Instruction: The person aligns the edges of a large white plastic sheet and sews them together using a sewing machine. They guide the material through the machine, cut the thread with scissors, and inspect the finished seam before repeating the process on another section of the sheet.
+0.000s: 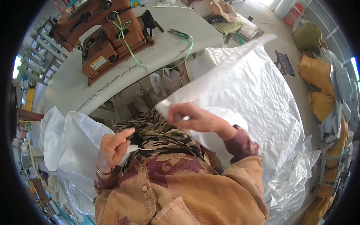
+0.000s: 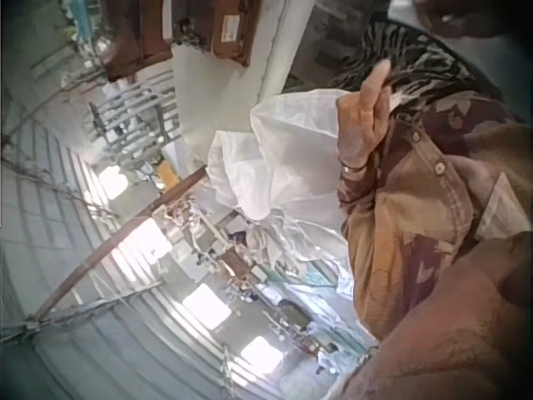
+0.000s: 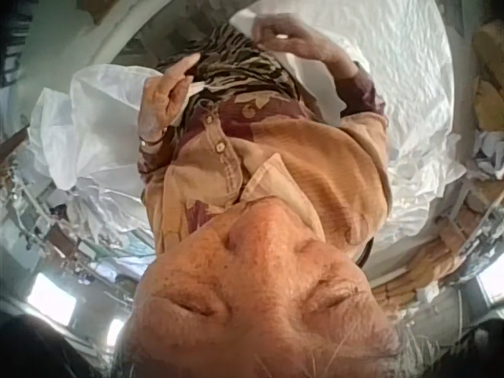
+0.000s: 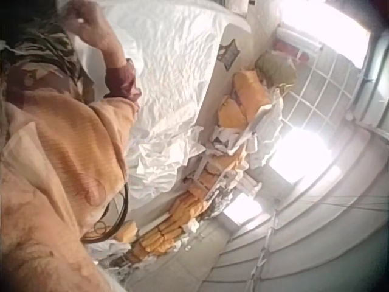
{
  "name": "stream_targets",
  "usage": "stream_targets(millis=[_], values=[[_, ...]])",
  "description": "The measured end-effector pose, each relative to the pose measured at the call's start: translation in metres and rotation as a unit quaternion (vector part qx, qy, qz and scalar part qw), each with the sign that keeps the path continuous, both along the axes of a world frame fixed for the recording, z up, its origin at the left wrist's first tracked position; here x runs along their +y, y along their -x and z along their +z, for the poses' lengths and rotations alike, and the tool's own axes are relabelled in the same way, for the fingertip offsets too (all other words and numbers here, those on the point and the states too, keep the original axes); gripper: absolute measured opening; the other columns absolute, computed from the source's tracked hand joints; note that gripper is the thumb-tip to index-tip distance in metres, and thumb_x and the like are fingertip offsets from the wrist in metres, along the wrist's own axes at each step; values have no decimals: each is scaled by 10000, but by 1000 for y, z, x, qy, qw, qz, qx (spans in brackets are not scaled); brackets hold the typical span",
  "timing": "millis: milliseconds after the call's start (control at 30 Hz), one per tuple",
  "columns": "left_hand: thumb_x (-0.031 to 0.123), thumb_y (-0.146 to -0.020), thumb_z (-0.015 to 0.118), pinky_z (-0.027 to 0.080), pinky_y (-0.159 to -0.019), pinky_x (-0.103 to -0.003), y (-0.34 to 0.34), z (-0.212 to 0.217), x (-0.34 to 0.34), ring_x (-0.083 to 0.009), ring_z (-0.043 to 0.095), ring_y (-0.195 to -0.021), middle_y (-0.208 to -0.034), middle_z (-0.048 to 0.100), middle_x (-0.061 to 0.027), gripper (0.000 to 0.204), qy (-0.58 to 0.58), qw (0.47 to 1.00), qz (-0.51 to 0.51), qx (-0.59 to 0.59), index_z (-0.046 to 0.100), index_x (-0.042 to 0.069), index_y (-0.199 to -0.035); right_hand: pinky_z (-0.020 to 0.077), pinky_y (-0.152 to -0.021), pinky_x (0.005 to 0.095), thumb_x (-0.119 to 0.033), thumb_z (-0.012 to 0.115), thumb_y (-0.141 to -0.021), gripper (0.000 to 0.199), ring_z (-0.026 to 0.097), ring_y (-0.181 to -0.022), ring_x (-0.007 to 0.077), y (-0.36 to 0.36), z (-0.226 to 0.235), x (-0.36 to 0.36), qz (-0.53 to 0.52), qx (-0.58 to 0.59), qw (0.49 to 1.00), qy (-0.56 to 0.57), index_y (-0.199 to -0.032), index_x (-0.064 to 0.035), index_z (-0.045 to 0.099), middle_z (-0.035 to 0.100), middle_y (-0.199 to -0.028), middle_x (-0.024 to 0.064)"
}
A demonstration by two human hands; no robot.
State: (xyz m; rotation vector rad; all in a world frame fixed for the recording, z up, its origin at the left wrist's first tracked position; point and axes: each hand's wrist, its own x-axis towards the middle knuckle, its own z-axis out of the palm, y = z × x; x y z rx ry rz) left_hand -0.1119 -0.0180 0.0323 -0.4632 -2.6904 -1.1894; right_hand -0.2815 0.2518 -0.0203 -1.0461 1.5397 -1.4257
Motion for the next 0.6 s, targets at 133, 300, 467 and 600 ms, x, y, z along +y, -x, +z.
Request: stream_targets(millis=[133, 300, 467, 600], values=[[-11, -786, 660, 500, -524, -374, 16, -8, 10, -317, 628, -574, -715, 651, -162, 613, 33, 998, -51, -15, 514, 44, -1379, 410, -719, 235, -102, 599, -919, 86, 483, -807, 47, -37, 4, -43, 129, -197, 969, 81, -985, -48, 597, 559, -884, -45], [91, -690, 775, 544, -607, -386, 27, -25, 15, -323, 673, -678, -852, 699, -141, 643, 34, 996, -77, 7, 580, 99, -1302, 427, -775, 227, -80, 581, -957, 57, 515, -866, 58, -67, 13, -53, 168, -254, 946, 112, -984, -33, 600, 567, -945, -29], [153, -698, 767, 530, -607, -339, 24, -28, 16, -303, 661, -679, -853, 693, -109, 446, 38, 990, -132, -25, 682, 75, -1128, 489, -809, 280, -98, 520, -989, 248, 594, -876, 111, -68, 5, -19, 125, -201, 965, 110, -1219, -18, 562, 628, -925, 32], [117, -766, 691, 514, -600, -304, 14, -29, 13, -290, 660, -671, -810, 676, -103, 306, -47, 989, -126, -54, 704, 45, -1063, 479, -917, 408, -101, 612, -921, 420, 650, -926, 255, -47, -50, 16, -190, 234, 952, 55, -1328, -49, 526, 684, -973, 103]])
